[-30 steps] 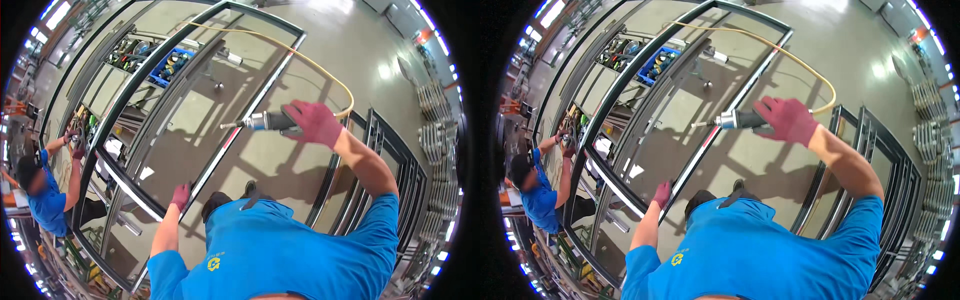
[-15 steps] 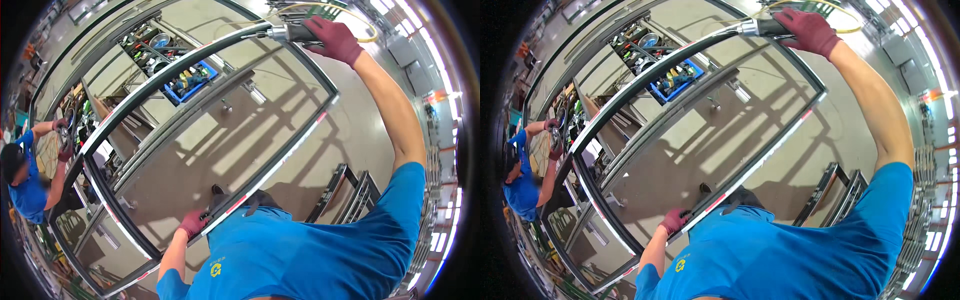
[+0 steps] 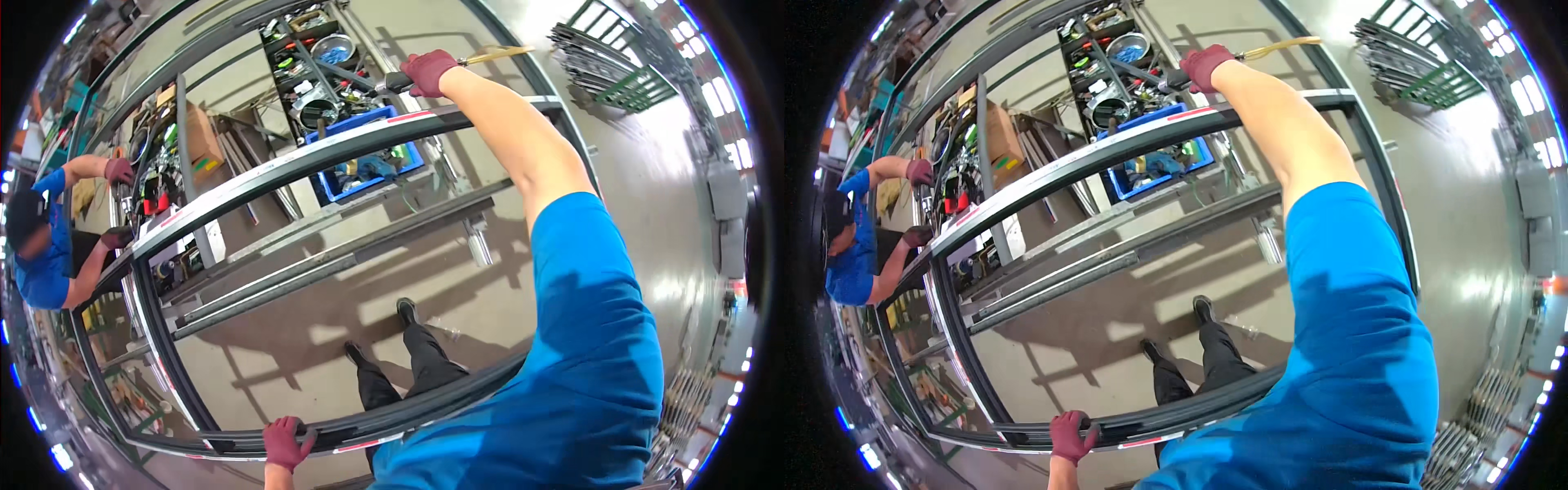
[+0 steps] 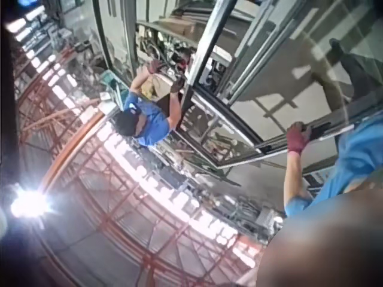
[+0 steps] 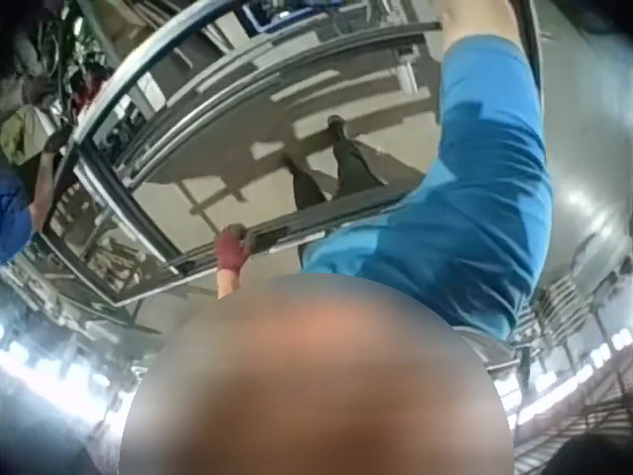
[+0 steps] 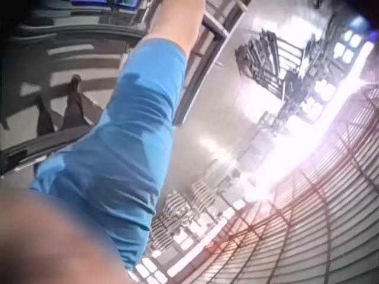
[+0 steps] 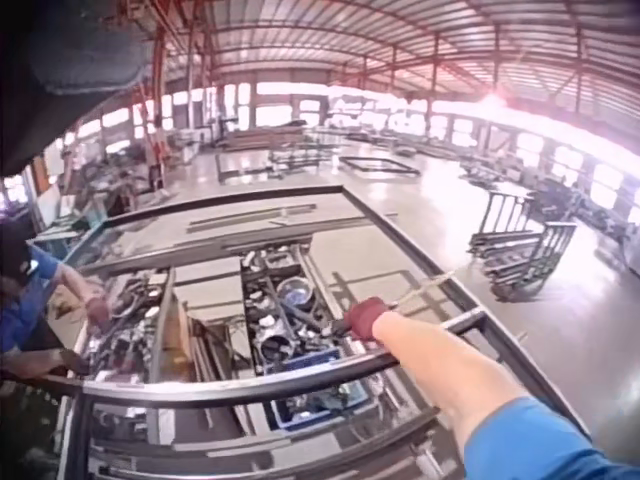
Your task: Assembling and fastening components of a metal frame structure using a pneumatic screwdriver and a power drill.
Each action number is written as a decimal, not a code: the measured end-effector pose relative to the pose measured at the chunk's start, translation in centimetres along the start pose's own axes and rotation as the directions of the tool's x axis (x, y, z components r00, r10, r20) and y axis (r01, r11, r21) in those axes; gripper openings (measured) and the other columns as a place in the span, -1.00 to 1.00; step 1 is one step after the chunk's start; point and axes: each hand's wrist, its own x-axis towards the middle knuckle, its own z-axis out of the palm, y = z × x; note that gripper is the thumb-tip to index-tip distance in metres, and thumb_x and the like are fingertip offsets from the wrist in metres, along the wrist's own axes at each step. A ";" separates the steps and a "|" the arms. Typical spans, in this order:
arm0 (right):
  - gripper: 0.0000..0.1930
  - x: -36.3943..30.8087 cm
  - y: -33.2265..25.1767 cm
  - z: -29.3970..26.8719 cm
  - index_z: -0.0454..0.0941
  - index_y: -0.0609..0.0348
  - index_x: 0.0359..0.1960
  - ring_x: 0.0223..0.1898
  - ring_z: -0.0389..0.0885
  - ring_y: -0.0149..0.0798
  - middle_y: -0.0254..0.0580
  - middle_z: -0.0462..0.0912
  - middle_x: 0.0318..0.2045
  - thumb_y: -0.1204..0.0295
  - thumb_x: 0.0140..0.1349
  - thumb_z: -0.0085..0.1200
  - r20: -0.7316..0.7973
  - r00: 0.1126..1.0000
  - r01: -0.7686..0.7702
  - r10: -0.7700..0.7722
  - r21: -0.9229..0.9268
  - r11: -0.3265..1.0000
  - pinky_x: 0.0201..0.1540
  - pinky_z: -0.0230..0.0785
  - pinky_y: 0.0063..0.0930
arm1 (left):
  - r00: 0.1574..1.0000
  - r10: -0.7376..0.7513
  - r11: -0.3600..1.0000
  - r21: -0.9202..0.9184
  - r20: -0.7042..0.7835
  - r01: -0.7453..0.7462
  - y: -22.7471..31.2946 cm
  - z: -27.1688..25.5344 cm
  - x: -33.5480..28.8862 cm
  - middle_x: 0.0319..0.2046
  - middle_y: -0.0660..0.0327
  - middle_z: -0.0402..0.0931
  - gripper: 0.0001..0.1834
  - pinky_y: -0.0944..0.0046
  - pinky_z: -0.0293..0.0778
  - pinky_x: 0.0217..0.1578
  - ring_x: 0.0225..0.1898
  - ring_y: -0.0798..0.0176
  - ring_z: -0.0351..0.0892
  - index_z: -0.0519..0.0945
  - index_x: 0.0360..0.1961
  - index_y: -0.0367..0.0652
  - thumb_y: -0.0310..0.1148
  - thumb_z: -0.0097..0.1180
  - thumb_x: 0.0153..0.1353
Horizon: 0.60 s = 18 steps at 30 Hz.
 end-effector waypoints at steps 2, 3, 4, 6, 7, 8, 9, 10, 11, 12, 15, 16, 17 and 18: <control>-0.46 6.0 -0.9 2.9 0.56 -0.01 0.21 0.15 0.68 0.02 -0.12 0.65 0.15 0.05 0.26 0.31 0.050 0.998 0.034 -0.036 0.030 0.999 0.09 0.56 -0.04 | 0.996 -0.008 0.998 0.057 -0.093 0.014 0.5 -0.6 -0.3 -0.34 0.18 0.63 -0.42 -0.04 0.42 -0.13 -0.21 -0.04 0.63 0.63 -0.33 0.01 0.20 0.49 -0.23; -0.46 7.9 -1.6 3.7 0.62 -0.01 0.21 0.18 0.67 -0.01 -0.14 0.68 0.17 0.03 0.27 0.30 0.110 0.993 0.035 -0.040 0.047 0.998 0.11 0.57 -0.07 | 0.996 -0.036 0.998 0.048 -0.088 0.040 0.9 -1.4 -0.3 -0.34 0.18 0.63 -0.42 -0.04 0.42 -0.13 -0.21 -0.04 0.63 0.63 -0.33 0.01 0.20 0.49 -0.23; -0.54 9.5 -2.4 4.7 0.71 0.01 0.10 0.15 0.70 -0.04 -0.16 0.73 0.11 0.06 0.25 0.32 0.166 0.985 0.029 -0.046 0.103 0.994 0.12 0.58 -0.08 | 0.994 -0.041 0.995 0.083 -0.104 0.050 1.3 -2.5 -0.8 -0.37 0.20 0.62 -0.45 -0.02 0.39 -0.15 -0.24 -0.03 0.62 0.62 -0.39 0.03 0.19 0.49 -0.24; -0.51 12.3 -4.7 7.0 0.72 0.00 0.08 0.07 0.75 -0.03 -0.17 0.77 0.06 0.09 0.16 0.39 0.160 0.983 0.066 -0.090 0.153 0.986 0.09 0.60 -0.07 | 0.981 -0.125 0.988 0.067 -0.145 0.136 2.3 -4.6 -1.1 -0.42 0.24 0.60 -0.51 -0.02 0.37 -0.19 -0.28 -0.03 0.60 0.60 -0.48 0.05 0.16 0.48 -0.27; -0.42 13.8 -4.9 7.9 0.62 -0.02 0.18 0.17 0.68 0.00 -0.09 0.70 0.14 0.05 0.14 0.40 0.392 0.919 -0.040 -0.040 0.195 0.980 0.17 0.55 -0.07 | 0.968 -0.196 0.979 0.018 -0.158 0.201 2.3 -5.5 -0.9 -0.44 0.24 0.59 -0.53 -0.02 0.36 -0.21 -0.29 -0.03 0.58 0.60 -0.51 0.05 0.14 0.48 -0.28; -0.39 15.0 -4.6 10.8 0.61 -0.02 0.22 0.17 0.68 -0.02 -0.08 0.70 0.15 0.09 0.12 0.39 0.329 0.942 -0.010 -0.071 0.239 0.971 0.18 0.55 -0.07 | 0.957 -0.199 0.976 0.051 -0.212 0.214 1.1 -5.8 -0.9 -0.45 0.22 0.57 -0.56 -0.03 0.36 -0.23 -0.30 -0.05 0.57 0.60 -0.52 0.04 0.10 0.46 -0.25; -0.38 14.8 -5.9 9.9 0.60 0.01 0.22 0.20 0.66 0.00 -0.06 0.67 0.19 0.11 0.09 0.37 0.416 0.907 -0.056 -0.069 0.280 0.958 0.20 0.54 -0.05 | 0.937 -0.229 0.963 0.080 -0.264 0.258 0.9 -6.0 -1.5 -0.47 0.19 0.56 -0.59 -0.04 0.36 -0.25 -0.31 -0.06 0.56 0.60 -0.53 0.02 0.07 0.45 -0.21; -0.38 14.4 -5.0 12.9 0.60 0.04 0.20 0.23 0.62 0.03 -0.03 0.63 0.21 0.11 0.08 0.33 0.361 0.931 -0.052 -0.047 0.259 0.964 0.25 0.50 -0.05 | 0.918 -0.205 0.968 0.069 -0.339 0.241 1.4 -7.4 0.1 -0.48 0.19 0.57 -0.63 -0.02 0.36 -0.25 -0.34 -0.06 0.57 0.60 -0.55 0.01 0.01 0.45 -0.16; -0.39 14.0 -5.4 12.0 0.60 0.06 0.19 0.27 0.58 0.07 -0.02 0.60 0.24 0.07 0.12 0.27 0.326 0.939 -0.018 -0.107 0.358 0.934 0.32 0.44 -0.08 | 0.887 -0.199 0.968 0.059 -0.417 0.245 2.1 -8.7 1.4 -0.50 0.18 0.59 -0.67 0.01 0.37 -0.25 -0.37 -0.06 0.57 0.59 -0.57 -0.01 -0.06 0.45 -0.11; -0.40 13.4 -5.7 10.9 0.58 0.07 0.22 0.29 0.56 0.08 0.00 0.59 0.25 0.06 0.17 0.21 0.304 0.951 -0.089 -0.052 0.430 0.898 0.35 0.41 -0.11 | 0.834 -0.169 0.967 0.076 -0.525 0.244 2.3 -8.8 2.1 -0.50 0.16 0.59 -0.71 0.00 0.38 -0.26 -0.38 -0.06 0.57 0.61 -0.55 -0.03 -0.10 0.42 -0.06; -0.44 11.2 -5.0 8.8 0.53 0.12 0.28 0.29 0.54 0.14 0.16 0.58 0.23 0.07 0.35 0.11 -0.136 0.990 0.037 0.047 0.558 0.829 0.32 0.39 -0.07 | 0.817 -0.230 0.959 0.022 -0.529 0.284 1.8 -8.6 4.0 -0.49 0.12 0.59 -0.75 -0.01 0.41 -0.25 -0.38 -0.09 0.56 0.63 -0.48 -0.08 -0.15 0.38 0.03; -0.49 9.9 -4.1 8.7 0.55 0.12 0.26 0.26 0.54 0.18 0.16 0.60 0.21 0.11 0.38 0.10 -0.263 0.962 0.102 0.080 0.611 0.785 0.31 0.39 -0.05 | 0.793 -0.211 0.966 0.000 -0.572 0.257 1.7 -8.4 5.2 -0.49 0.12 0.60 -0.75 -0.02 0.42 -0.26 -0.37 -0.10 0.57 0.64 -0.48 -0.07 -0.15 0.38 0.03; -0.47 5.8 -6.2 4.1 0.51 0.10 0.29 0.22 0.60 0.15 0.05 0.61 0.24 0.07 0.40 0.12 -0.382 0.920 0.189 0.087 0.627 0.756 0.24 0.47 -0.10 | 0.757 -0.217 0.966 -0.023 -0.616 0.258 2.2 -8.0 5.6 -0.48 0.12 0.60 -0.75 -0.03 0.43 -0.26 -0.37 -0.11 0.57 0.65 -0.47 -0.07 -0.14 0.37 0.04; -0.50 2.9 -7.3 2.1 0.54 0.10 0.26 0.18 0.65 0.10 0.05 0.65 0.19 0.12 0.38 0.18 -0.381 0.921 0.246 0.082 0.732 0.635 0.19 0.49 -0.11 | 0.722 -0.214 0.963 -0.020 -0.658 0.267 2.2 -7.2 6.1 -0.48 0.12 0.61 -0.75 -0.04 0.44 -0.25 -0.36 -0.11 0.59 0.66 -0.47 -0.07 -0.13 0.37 0.05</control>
